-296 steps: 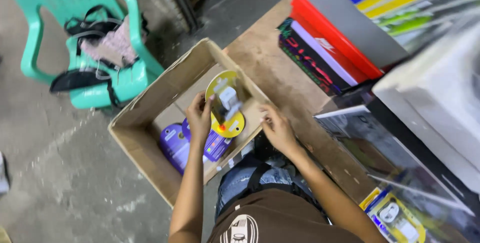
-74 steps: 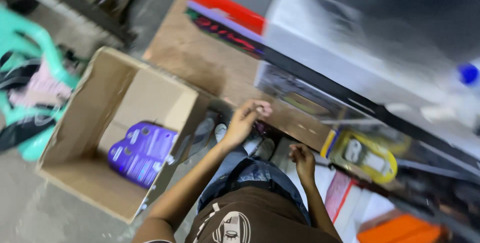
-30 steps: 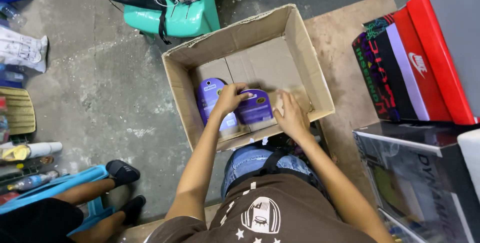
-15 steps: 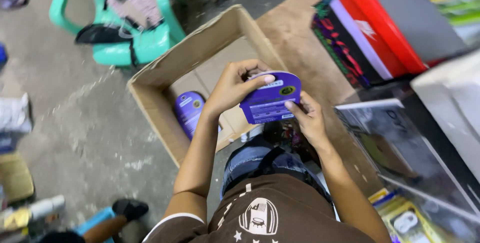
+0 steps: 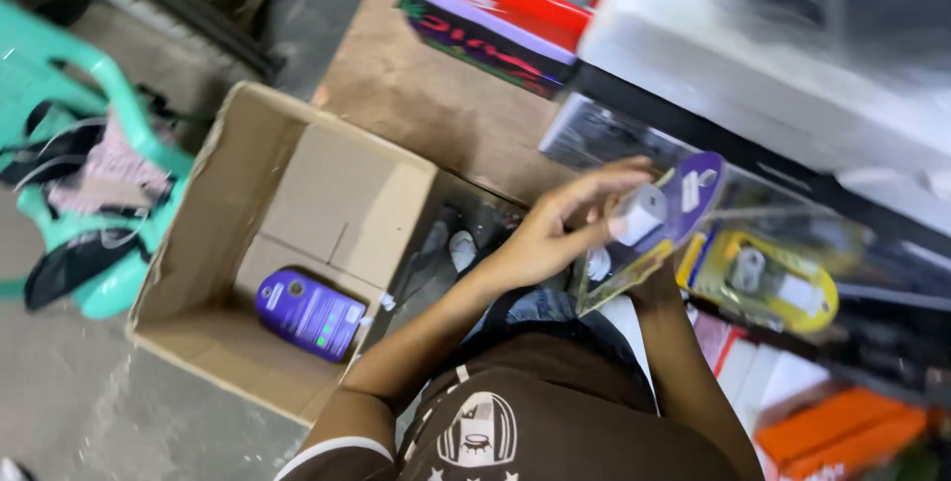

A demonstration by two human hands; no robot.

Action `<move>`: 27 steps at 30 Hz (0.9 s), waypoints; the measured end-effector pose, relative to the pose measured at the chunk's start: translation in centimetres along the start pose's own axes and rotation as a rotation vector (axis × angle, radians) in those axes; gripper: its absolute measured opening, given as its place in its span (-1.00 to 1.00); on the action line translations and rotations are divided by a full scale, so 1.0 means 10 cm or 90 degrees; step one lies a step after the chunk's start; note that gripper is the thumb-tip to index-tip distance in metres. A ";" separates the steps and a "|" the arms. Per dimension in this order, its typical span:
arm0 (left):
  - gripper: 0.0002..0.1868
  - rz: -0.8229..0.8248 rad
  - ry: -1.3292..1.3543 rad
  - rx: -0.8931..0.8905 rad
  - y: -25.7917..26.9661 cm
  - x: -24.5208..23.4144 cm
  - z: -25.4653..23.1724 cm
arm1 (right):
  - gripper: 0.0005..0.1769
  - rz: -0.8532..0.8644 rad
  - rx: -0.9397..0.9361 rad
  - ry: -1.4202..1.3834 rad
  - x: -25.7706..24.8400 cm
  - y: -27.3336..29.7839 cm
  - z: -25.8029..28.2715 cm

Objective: Sorting and organizing packaged phone chargers and USB cables into boxes and trays.

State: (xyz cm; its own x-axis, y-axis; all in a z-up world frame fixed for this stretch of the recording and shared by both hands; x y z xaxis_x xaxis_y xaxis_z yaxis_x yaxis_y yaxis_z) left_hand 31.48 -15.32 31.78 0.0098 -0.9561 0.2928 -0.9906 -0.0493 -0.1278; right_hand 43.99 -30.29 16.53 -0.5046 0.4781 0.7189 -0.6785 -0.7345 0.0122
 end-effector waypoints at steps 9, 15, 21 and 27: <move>-0.34 0.036 -0.062 -0.367 -0.31 0.15 2.27 | -0.36 0.277 -0.080 -0.349 -1.86 0.27 -0.05; -0.33 0.223 0.378 -0.753 -0.42 0.62 2.66 | -0.47 -0.175 -0.142 -0.166 -1.90 0.89 0.25; -0.20 -0.016 0.345 -0.716 -0.72 0.75 2.90 | -0.27 -0.551 -0.127 0.216 -1.52 1.58 0.77; -0.04 -0.075 0.227 -0.523 -0.96 0.91 3.30 | -0.29 -0.495 -0.191 -0.093 -1.32 1.76 1.14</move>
State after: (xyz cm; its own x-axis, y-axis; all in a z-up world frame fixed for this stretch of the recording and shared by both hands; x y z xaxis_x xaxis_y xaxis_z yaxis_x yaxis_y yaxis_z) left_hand 45.55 -33.04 4.37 0.2102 -0.8048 0.5551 -0.7722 0.2116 0.5991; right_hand 44.78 -54.96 15.19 0.2241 0.7120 0.6655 -0.9274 -0.0542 0.3702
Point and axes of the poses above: each hand's wrist, its own y-axis away from the middle knuckle, its own x-axis out of the palm, z = x × y, the point moved 2 cm from there along -y, towards the middle knuckle, and after that the axes turned 8 degrees about -x, right-handed, at the moved point
